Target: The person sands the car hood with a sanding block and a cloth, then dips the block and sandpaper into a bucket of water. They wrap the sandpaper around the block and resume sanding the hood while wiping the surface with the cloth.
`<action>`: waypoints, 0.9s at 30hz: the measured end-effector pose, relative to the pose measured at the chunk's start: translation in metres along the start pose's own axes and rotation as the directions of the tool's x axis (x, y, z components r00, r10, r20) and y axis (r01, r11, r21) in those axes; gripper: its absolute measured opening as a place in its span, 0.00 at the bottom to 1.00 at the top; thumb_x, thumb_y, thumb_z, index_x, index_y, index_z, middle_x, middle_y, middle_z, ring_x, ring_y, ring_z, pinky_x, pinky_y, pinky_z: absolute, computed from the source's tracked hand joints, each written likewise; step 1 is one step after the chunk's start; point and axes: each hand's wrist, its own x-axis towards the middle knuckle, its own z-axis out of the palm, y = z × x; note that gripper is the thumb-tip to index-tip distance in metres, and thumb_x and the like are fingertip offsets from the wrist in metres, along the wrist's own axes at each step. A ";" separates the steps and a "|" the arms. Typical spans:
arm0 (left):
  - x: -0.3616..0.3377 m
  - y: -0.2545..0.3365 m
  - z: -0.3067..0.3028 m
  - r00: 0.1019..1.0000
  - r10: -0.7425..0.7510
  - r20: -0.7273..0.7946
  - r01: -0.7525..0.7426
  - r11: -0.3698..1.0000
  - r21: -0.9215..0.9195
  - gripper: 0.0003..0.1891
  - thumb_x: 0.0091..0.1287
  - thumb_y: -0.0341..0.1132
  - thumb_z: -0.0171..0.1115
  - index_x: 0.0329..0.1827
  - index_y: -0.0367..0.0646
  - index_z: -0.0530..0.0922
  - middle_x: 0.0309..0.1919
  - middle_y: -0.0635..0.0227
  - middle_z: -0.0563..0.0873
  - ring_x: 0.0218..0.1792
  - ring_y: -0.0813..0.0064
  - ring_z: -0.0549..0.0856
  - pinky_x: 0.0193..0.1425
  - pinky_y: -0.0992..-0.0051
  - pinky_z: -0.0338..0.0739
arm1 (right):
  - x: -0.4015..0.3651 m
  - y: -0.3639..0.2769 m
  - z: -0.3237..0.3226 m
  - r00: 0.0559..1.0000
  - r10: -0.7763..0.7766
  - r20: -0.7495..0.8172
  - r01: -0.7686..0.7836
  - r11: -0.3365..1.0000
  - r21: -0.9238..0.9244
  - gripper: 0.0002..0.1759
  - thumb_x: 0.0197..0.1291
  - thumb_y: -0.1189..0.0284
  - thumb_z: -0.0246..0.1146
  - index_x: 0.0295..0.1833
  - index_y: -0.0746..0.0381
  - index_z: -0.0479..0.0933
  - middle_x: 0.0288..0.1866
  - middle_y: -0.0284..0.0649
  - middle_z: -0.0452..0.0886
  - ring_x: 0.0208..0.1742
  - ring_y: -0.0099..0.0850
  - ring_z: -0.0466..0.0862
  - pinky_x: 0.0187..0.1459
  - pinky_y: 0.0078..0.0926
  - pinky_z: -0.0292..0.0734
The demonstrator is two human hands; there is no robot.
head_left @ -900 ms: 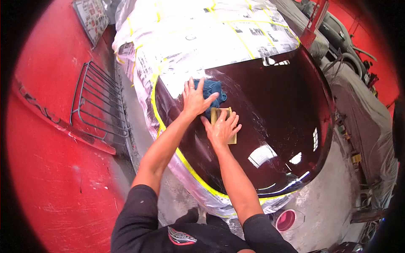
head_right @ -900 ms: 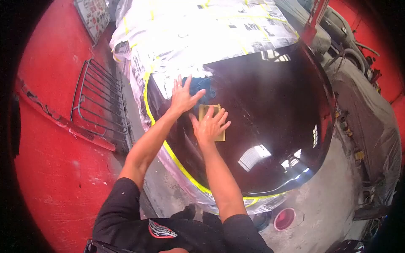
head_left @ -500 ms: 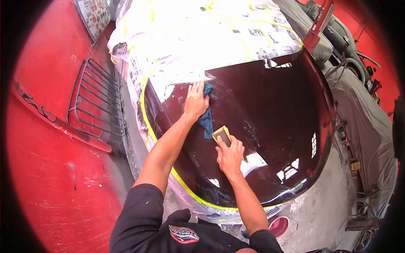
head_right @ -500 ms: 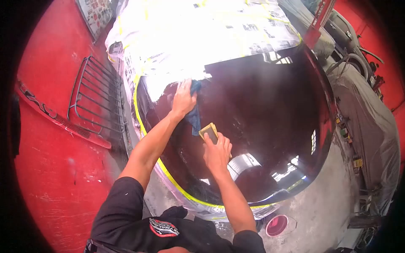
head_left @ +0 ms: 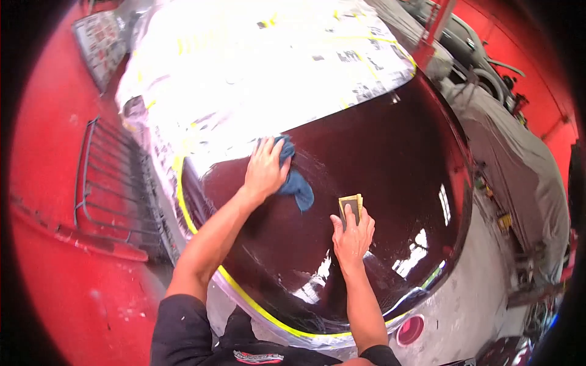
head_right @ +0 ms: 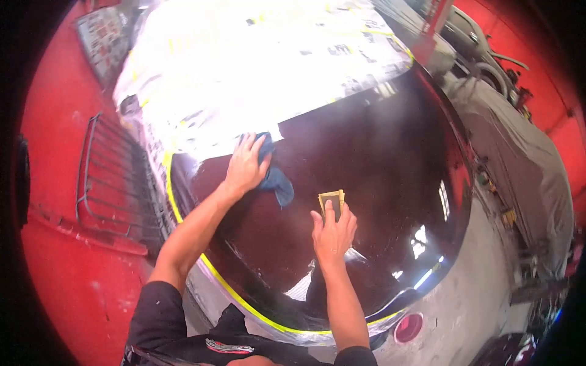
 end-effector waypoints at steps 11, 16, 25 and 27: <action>0.186 0.097 0.162 0.914 0.397 0.086 -0.356 0.885 -0.299 0.11 0.60 0.30 0.63 0.45 0.38 0.82 0.45 0.50 0.86 0.51 0.50 0.85 0.57 0.55 0.81 | 0.004 -0.014 0.016 0.981 0.118 -0.154 -0.134 0.986 -0.098 0.18 0.60 0.69 0.70 0.56 0.60 0.84 0.57 0.51 0.80 0.53 0.50 0.79 0.56 0.48 0.75; 0.045 -0.003 0.013 0.641 0.729 0.241 -0.597 0.670 -0.441 0.23 0.57 0.32 0.67 0.58 0.38 0.79 0.64 0.50 0.79 0.68 0.50 0.76 0.75 0.55 0.69 | 0.040 -0.045 0.026 0.980 0.175 -0.092 -0.186 0.972 -0.141 0.21 0.62 0.71 0.67 0.60 0.60 0.81 0.58 0.51 0.80 0.55 0.51 0.79 0.58 0.48 0.73; -0.066 -0.093 -0.136 0.869 0.212 0.448 -0.077 0.950 -0.301 0.41 0.46 0.47 0.78 0.68 0.48 0.78 0.74 0.46 0.70 0.76 0.41 0.65 0.78 0.39 0.53 | 0.195 -0.110 0.120 0.987 0.142 -0.070 -0.145 0.988 -0.046 0.21 0.63 0.61 0.65 0.60 0.53 0.85 0.51 0.52 0.79 0.55 0.51 0.76 0.59 0.47 0.73; -0.082 -0.086 -0.128 0.915 0.082 0.396 0.034 0.960 -0.279 0.42 0.40 0.47 0.80 0.65 0.49 0.81 0.73 0.47 0.71 0.75 0.41 0.66 0.77 0.38 0.54 | 0.223 -0.087 0.131 0.978 0.172 -0.119 -0.187 0.974 -0.128 0.20 0.63 0.60 0.65 0.58 0.54 0.86 0.49 0.54 0.81 0.53 0.52 0.78 0.59 0.46 0.74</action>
